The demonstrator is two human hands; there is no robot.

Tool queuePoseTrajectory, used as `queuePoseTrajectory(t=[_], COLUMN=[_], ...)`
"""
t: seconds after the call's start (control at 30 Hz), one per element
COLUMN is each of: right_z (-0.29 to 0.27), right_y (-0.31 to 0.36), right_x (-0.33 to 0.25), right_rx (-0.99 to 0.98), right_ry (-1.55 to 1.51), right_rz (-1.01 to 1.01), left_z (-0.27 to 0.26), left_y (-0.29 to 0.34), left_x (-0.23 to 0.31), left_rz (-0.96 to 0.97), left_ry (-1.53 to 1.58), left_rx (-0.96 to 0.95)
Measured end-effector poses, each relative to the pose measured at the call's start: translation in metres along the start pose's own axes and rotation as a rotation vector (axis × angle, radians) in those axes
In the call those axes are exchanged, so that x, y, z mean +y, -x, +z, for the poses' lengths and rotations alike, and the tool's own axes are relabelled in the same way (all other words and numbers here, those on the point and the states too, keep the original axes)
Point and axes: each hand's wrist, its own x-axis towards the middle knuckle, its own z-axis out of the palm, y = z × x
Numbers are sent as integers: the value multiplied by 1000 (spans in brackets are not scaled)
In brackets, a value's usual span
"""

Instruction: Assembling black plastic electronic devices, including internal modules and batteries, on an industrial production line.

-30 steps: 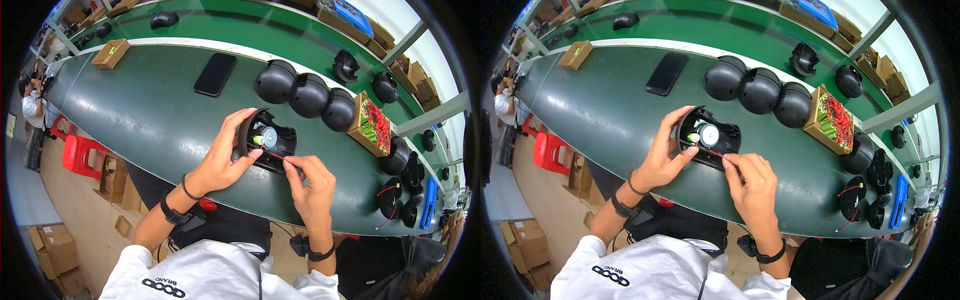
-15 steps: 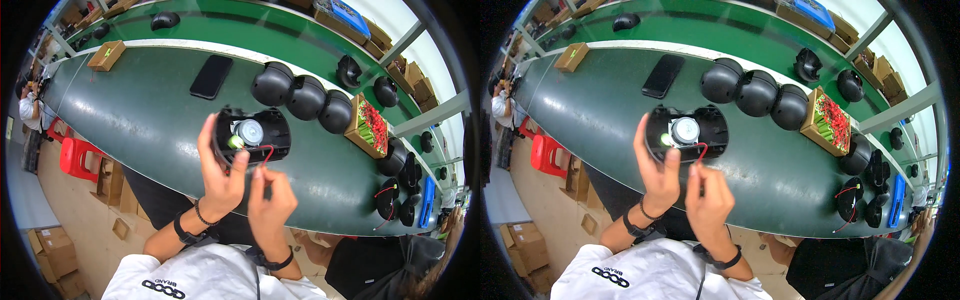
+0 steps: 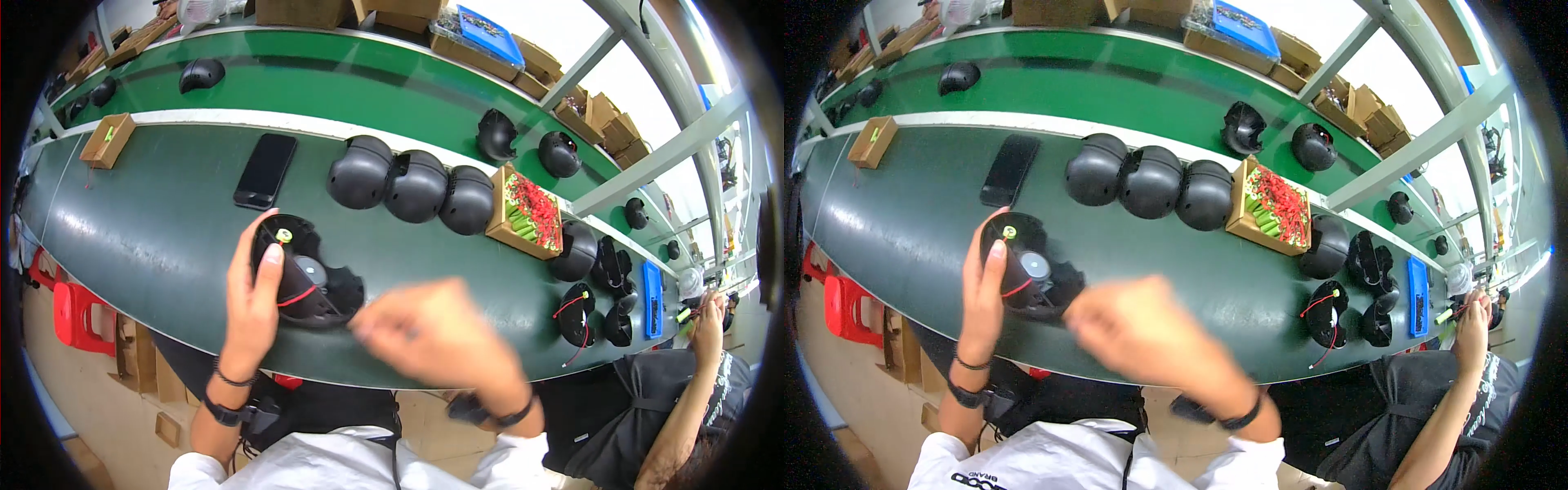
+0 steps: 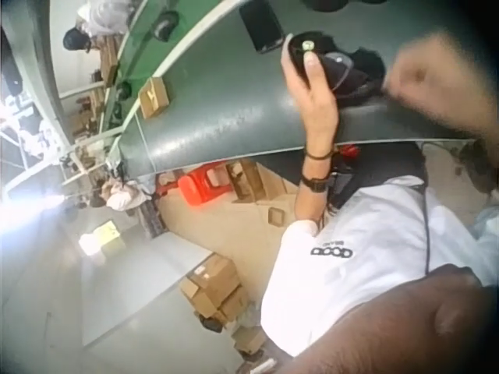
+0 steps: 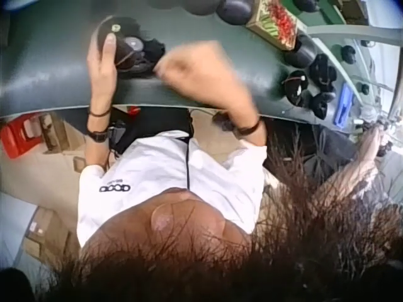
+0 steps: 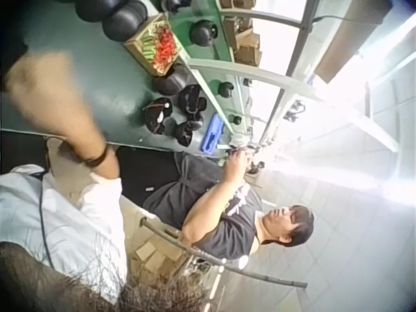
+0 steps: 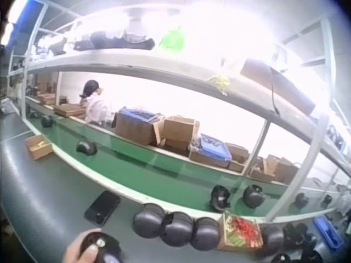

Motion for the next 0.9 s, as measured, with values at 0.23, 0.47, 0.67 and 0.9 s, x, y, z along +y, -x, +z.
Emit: queuePoseTrajectory(t=[0.23,0.47,0.67,0.9], right_z=[-193,-188,-100,-28], right_y=[-125,-136,-23,51], right_x=[184,214,125,96], right_rx=[390,769,658,18], right_ry=[831,835,8,-659], right_rz=[899,544,127,82], left_z=[-13,-24,-8,2], left_y=[-37,-53,-53,-47], left_x=[14,-1,6,11], left_rz=[-80,-116,-203,-127], left_ry=[-313,-240,-99,-132], left_rx=[-257,-399,-443,-645])
